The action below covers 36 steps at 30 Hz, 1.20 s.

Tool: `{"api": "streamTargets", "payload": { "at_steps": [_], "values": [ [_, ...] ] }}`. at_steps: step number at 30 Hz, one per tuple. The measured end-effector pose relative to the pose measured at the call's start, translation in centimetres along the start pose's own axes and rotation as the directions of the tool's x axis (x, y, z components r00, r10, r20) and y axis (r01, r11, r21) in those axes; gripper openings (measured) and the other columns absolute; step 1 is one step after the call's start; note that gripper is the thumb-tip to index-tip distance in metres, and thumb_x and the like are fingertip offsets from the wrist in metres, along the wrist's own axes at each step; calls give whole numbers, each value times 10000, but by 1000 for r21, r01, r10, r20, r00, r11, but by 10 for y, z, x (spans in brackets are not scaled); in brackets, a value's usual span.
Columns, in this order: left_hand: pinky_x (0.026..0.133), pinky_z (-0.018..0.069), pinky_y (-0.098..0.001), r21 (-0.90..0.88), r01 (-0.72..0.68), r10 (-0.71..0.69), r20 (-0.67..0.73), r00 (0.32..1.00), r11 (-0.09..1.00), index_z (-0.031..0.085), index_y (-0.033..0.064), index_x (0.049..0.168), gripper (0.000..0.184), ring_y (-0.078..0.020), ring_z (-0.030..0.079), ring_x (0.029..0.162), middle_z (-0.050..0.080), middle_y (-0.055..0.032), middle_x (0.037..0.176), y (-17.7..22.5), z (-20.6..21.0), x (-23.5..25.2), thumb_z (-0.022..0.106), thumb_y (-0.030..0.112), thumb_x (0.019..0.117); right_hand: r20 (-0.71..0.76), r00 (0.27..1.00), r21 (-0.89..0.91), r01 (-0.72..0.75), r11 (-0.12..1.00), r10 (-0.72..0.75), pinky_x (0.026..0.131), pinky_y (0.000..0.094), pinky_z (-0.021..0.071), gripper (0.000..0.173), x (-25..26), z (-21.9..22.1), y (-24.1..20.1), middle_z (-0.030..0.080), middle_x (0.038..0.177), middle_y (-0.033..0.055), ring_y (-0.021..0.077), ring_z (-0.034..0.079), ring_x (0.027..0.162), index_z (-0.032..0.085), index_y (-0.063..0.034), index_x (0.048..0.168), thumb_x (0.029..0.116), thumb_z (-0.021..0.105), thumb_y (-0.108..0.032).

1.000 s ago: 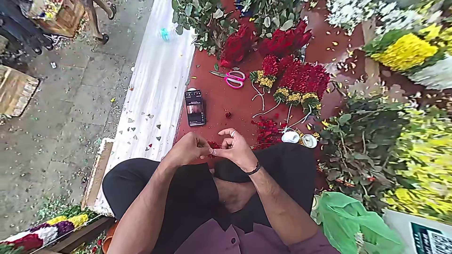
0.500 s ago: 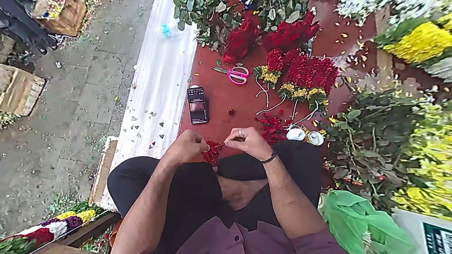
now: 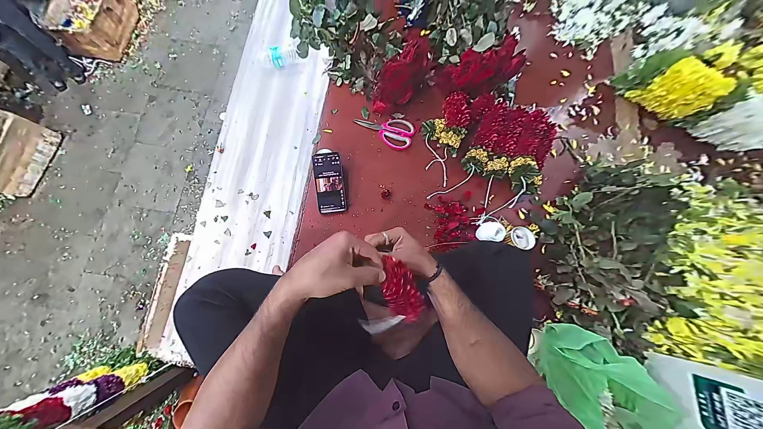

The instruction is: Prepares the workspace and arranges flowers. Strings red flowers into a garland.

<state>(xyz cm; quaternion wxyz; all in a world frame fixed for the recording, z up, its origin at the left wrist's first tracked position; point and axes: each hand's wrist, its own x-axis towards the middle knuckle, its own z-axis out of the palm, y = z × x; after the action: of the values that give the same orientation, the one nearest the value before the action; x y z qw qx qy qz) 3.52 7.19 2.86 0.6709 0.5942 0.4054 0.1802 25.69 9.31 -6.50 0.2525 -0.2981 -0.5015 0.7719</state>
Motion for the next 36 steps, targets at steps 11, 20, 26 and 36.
{"api": "streamTargets", "payload": {
  "at_steps": [11,20,26,36],
  "values": [
    [588,525,-389,75,427,-373,-368,852,901,750,138,817,167,-121,613,595,680,6,683,-37,-18,-2,777,274,911,-63,991,-74,116,990,-121,696,276,590,79,-5,-6,-20,751,845,74,98,682,732,786,7,921,891,725,-34],
    [594,511,-377,178,413,-392,-142,909,893,723,158,779,186,-97,592,598,642,31,657,-32,-14,-3,764,307,883,-279,922,-427,-369,826,268,750,379,589,194,18,-77,-16,757,983,68,175,705,842,765,-82,1097,1012,645,-209],
    [610,523,-359,185,454,-434,-139,890,871,737,158,836,174,-85,599,606,659,40,685,-37,-12,2,744,319,901,-657,712,-612,-696,375,248,895,642,529,337,88,-130,61,745,1079,110,337,696,1040,735,-166,1226,913,706,-290],
    [612,526,-359,214,466,-456,-99,885,858,741,173,873,162,-82,610,621,670,46,709,-36,-9,7,722,328,919,-643,766,-522,-446,727,8,754,443,597,127,100,-117,74,748,857,38,167,712,782,751,-108,918,795,782,-120]
  ]
}}
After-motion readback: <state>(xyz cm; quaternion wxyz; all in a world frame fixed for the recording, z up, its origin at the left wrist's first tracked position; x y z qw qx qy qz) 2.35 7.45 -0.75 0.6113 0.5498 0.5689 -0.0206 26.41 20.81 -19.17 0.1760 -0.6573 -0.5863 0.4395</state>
